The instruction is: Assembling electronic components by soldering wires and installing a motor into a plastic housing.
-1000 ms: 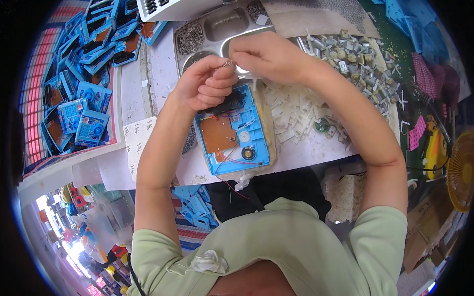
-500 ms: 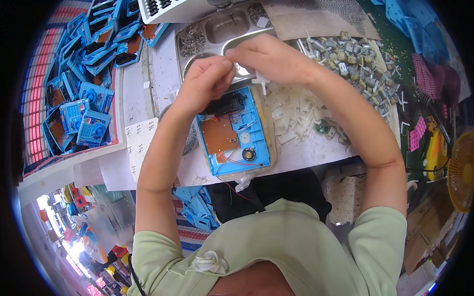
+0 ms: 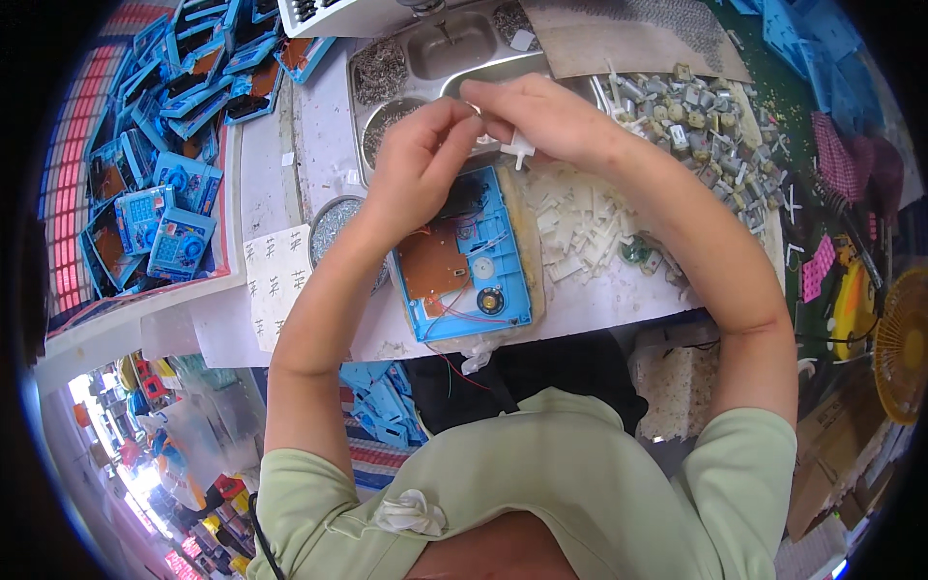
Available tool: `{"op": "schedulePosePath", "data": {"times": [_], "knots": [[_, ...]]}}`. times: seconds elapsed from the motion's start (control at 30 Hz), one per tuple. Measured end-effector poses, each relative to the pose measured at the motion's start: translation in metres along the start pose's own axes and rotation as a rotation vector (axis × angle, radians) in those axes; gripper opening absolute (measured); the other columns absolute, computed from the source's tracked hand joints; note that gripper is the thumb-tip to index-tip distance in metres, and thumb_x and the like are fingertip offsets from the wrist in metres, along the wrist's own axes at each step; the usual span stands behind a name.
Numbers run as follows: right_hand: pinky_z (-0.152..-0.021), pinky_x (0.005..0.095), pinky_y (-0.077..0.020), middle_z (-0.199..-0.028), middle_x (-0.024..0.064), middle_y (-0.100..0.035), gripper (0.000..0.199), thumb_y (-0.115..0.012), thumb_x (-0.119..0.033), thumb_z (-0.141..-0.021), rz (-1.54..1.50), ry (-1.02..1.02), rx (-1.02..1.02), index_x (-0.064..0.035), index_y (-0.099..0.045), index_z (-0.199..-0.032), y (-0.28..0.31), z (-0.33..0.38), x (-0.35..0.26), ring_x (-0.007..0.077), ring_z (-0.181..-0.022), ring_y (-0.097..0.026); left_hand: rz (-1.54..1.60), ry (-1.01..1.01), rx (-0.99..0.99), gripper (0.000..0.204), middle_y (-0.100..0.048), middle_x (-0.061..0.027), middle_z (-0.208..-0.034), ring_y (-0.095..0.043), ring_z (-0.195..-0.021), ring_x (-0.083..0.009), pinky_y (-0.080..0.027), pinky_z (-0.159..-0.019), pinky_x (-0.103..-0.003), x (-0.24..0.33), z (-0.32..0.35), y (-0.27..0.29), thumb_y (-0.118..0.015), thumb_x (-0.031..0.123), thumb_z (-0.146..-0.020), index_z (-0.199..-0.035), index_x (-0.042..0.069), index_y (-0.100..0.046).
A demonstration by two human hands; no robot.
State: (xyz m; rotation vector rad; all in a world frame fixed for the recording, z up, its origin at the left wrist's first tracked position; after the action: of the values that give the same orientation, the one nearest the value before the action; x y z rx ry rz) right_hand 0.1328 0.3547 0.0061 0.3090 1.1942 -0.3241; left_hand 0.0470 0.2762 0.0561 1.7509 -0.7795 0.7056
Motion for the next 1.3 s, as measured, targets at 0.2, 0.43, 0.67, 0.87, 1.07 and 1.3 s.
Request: {"op": "schedulePosePath", "data": {"times": [0.2, 0.43, 0.67, 0.87, 1.07, 1.3], "knots": [[-0.049, 0.0258, -0.0377, -0.063, -0.0049, -0.049, 0.03, -0.056, -0.034, -0.099, 0.034, 0.327, 0.0, -0.0083, -0.06, -0.085, -0.001, -0.001, -0.014, 0.0069, -0.057, -0.048, 0.789, 0.539, -0.275, 0.026, -0.051, 0.0011, -0.069, -0.042, -0.056, -0.0065, -0.038, -0.05, -0.022, -0.028, 0.016, -0.022, -0.052, 0.024, -0.101, -0.092, 0.001, -0.06], [-0.055, 0.0304, -0.0428, -0.066, 0.0036, -0.055, 0.032, -0.061, -0.035, -0.094, 0.646, 0.54, 0.311, -0.0032, -0.061, -0.103, 0.018, 0.02, -0.051, 0.0116, -0.061, -0.053, 1.154, 0.671, -0.374, 0.028, -0.035, 0.0058, -0.067, -0.028, -0.053, -0.0027, -0.029, -0.045, -0.018, -0.036, 0.023, -0.032, -0.046, 0.028, -0.103, -0.093, 0.004, -0.055], [-0.06, 0.0283, -0.0437, -0.072, 0.0026, -0.062, 0.05, -0.057, -0.047, -0.096, 0.251, 0.215, 0.161, 0.0013, -0.069, -0.092, 0.01, 0.0, -0.02, 0.0084, -0.068, -0.054, 0.035, 0.071, 0.009, 0.018, -0.061, -0.0027, -0.08, -0.056, -0.065, -0.0088, -0.048, -0.06, -0.025, -0.002, 0.007, 0.002, -0.054, 0.009, -0.097, -0.112, -0.001, -0.057], [-0.062, 0.0276, -0.0416, -0.074, -0.0013, -0.058, 0.043, -0.054, -0.038, -0.099, 0.158, 0.357, 0.071, 0.0018, -0.066, -0.09, -0.004, 0.002, -0.031, 0.0064, -0.071, -0.049, 0.126, 0.122, 0.126, 0.013, -0.069, -0.0096, -0.086, -0.067, -0.072, -0.013, -0.054, -0.067, -0.026, 0.0, 0.009, 0.009, -0.059, 0.004, -0.095, -0.104, -0.003, -0.057], [-0.063, 0.0263, -0.0402, -0.073, -0.0011, -0.054, 0.03, -0.052, -0.028, -0.101, 0.205, 0.428, 0.067, -0.0011, -0.061, -0.092, -0.004, 0.011, -0.033, 0.008, -0.07, -0.047, 0.639, 0.442, -0.048, 0.013, -0.067, -0.0082, -0.081, -0.062, -0.061, -0.0113, -0.049, -0.055, -0.021, -0.026, 0.014, -0.002, -0.06, 0.014, -0.097, -0.097, 0.001, -0.058], [-0.061, 0.0347, -0.0494, -0.075, 0.0118, -0.062, 0.014, -0.065, -0.008, -0.088, 0.778, 0.895, 0.385, -0.0025, -0.061, -0.1, -0.009, 0.04, -0.057, 0.0267, -0.068, -0.064, 1.301, 0.823, -0.248, 0.029, -0.053, -0.0013, -0.064, -0.038, -0.041, -0.0045, -0.031, -0.033, -0.016, -0.047, 0.03, -0.031, -0.048, 0.028, -0.102, -0.088, 0.005, -0.058]]}}
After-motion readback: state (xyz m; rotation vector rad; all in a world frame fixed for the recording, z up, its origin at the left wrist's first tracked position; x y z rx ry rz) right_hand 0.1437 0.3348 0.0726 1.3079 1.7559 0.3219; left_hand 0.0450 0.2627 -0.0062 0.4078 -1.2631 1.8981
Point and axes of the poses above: each hand's wrist, its own z-axis away from the middle knuckle, its own y-axis out of the back of the hand, x = y × z, the point moved 9 cm from there along -z, towards the middle knuckle
